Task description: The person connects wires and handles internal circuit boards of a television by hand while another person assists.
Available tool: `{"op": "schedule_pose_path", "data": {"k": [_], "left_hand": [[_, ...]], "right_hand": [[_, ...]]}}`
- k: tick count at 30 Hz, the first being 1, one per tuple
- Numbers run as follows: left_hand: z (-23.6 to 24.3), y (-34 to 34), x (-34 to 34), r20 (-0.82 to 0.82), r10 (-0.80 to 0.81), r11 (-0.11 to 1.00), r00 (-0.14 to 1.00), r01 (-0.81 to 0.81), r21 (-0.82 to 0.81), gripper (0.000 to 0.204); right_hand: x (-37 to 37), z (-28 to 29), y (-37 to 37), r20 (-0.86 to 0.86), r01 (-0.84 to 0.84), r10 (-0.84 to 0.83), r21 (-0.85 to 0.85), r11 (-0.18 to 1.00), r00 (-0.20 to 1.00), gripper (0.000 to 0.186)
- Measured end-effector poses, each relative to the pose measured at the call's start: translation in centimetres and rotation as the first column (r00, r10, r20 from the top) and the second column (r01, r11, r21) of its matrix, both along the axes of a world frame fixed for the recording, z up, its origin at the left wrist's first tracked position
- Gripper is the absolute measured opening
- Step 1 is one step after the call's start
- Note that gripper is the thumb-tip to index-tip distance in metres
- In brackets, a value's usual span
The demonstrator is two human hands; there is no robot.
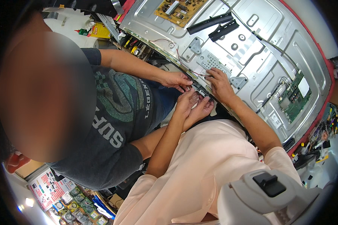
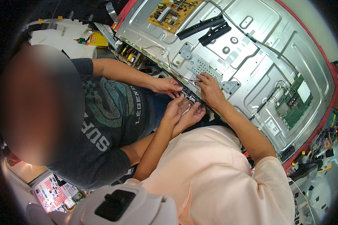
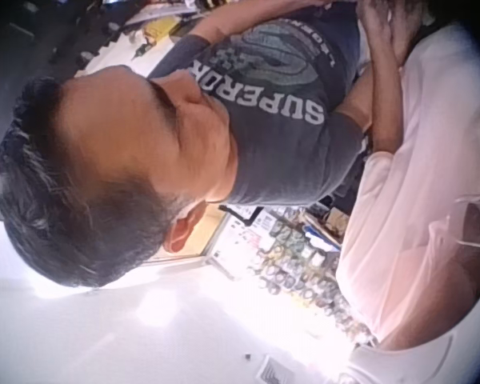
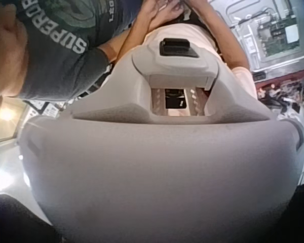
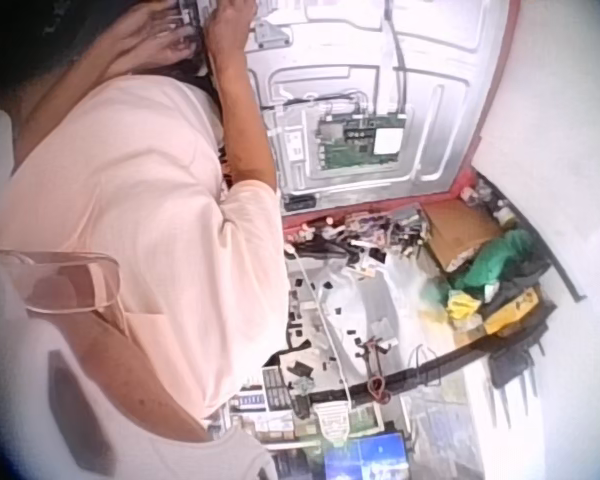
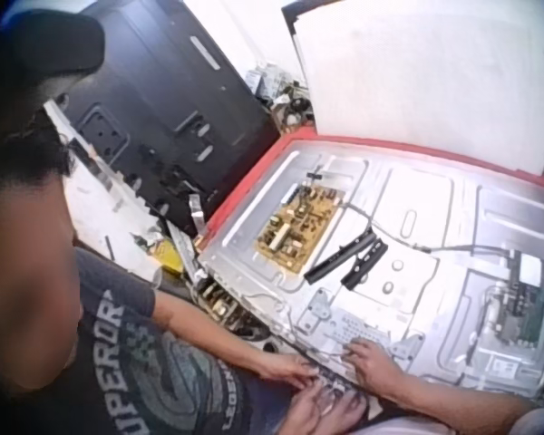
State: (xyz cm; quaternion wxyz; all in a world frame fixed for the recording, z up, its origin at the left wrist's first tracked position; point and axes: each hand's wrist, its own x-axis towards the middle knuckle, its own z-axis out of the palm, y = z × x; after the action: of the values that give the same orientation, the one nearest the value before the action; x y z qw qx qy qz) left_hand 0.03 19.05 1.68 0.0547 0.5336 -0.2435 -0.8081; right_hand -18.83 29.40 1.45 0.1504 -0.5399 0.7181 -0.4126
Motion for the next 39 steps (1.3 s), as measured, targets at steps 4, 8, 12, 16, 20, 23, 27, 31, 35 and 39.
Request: {"op": "schedule_pose_path", "data": {"k": [4,8,12,16,20,23,27,31,35,39], "left_hand": [[1.8,0.7,-0.8,0.19,0.001,0.991,0.982,0.024,-0.132,0.032],[4.3,1.4,-1.0,0.281,0.06,0.955,0.958,0.027,-0.295,0.043],[6.9,2.3,-0.5,0.211,0.088,0.956,0.973,-0.022,-0.293,0.052],[8.4,2.9,0.1,0.163,0.088,0.968,0.983,-0.046,-0.248,0.053],[8.6,2.7,0.2,0.138,0.087,0.969,0.987,-0.051,-0.243,0.056],[8.4,2.6,0.2,0.138,0.084,0.97,0.987,-0.049,-0.237,0.052],[8.0,2.5,0.3,0.135,0.079,0.972,0.988,-0.047,-0.228,0.049],[7.7,2.5,0.5,0.103,0.099,0.971,0.99,-0.073,-0.23,0.054],[7.7,2.2,0.4,0.093,0.105,0.969,0.99,-0.081,-0.234,0.053],[8.4,2.2,0.1,0.074,0.116,0.966,0.991,-0.095,-0.239,0.046]], "right_hand": [[0.0,-0.2,0.1,0.015,-0.002,0.002,-0.005,1.0,1.0,0.034],[0.1,-0.1,0.1,0.003,0.007,-0.007,-0.005,1.0,1.0,0.034],[0.1,0.0,0.0,0.003,-0.001,0.001,0.008,1.0,1.0,0.033],[0.1,0.0,0.1,0.016,0.0,0.0,0.009,1.0,1.0,0.032],[0.1,0.0,0.0,0.03,0.003,-0.004,0.023,1.0,1.0,0.03],[0.1,0.0,0.0,0.038,0.007,-0.007,0.01,1.0,0.999,0.029],[0.1,0.2,0.0,0.044,0.009,-0.01,0.006,1.0,0.999,0.028],[0.1,0.3,0.1,0.048,0.009,-0.01,0.021,1.0,0.999,0.029],[0.1,0.5,0.1,0.048,0.005,-0.006,0.022,1.0,0.999,0.029],[0.0,0.6,0.1,0.045,-0.001,0.0,0.022,1.0,0.999,0.03]]}}
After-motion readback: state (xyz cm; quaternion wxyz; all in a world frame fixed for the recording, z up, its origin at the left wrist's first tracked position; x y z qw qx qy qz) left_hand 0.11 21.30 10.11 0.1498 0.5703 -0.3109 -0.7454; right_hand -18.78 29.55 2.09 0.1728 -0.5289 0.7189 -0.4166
